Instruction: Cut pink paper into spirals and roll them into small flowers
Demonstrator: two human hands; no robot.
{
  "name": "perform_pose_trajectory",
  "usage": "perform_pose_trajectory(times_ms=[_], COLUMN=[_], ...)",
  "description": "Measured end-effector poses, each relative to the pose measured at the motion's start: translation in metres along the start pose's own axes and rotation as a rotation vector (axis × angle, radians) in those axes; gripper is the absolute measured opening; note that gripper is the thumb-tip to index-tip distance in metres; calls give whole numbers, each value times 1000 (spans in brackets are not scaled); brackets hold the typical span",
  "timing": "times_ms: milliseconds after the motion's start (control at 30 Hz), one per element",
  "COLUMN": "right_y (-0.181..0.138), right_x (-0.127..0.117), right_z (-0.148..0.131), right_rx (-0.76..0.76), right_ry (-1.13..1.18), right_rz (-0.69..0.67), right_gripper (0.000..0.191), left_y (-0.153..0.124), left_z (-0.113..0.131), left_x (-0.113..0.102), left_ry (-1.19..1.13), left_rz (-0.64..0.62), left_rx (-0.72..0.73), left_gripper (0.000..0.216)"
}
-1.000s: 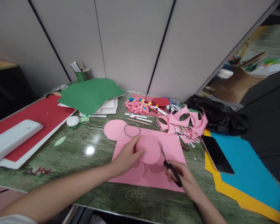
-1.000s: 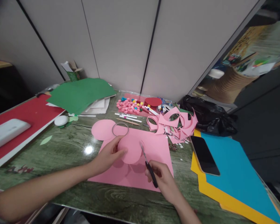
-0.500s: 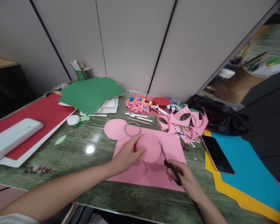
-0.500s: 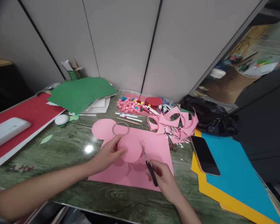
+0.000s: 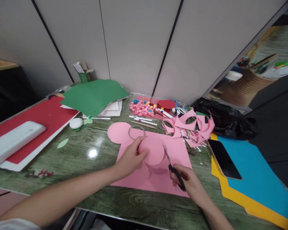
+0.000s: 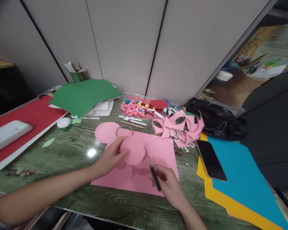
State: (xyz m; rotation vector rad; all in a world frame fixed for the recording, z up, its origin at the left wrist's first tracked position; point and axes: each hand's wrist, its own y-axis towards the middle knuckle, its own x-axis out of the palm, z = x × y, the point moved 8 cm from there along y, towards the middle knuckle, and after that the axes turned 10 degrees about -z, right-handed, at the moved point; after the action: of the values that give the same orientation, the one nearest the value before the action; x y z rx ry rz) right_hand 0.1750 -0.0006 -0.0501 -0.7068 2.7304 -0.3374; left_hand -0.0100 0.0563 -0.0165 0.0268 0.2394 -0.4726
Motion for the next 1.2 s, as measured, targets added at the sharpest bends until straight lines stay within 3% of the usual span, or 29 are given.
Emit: perform_pose_trajectory(times_ms=[467, 1200], right_y=[0, 0], right_x=[4, 1], right_z=[-12, -5], right_rx=[-25, 27], right_ry=[25, -7], right_rz=[-42, -4], right_gripper=[34, 34], left_y=[-1, -1], left_z=[8, 11], left_x=[9, -2], left_ry=[58, 19], left_rz=[-146, -25], left_rx=[12, 83], left_gripper=[47, 45])
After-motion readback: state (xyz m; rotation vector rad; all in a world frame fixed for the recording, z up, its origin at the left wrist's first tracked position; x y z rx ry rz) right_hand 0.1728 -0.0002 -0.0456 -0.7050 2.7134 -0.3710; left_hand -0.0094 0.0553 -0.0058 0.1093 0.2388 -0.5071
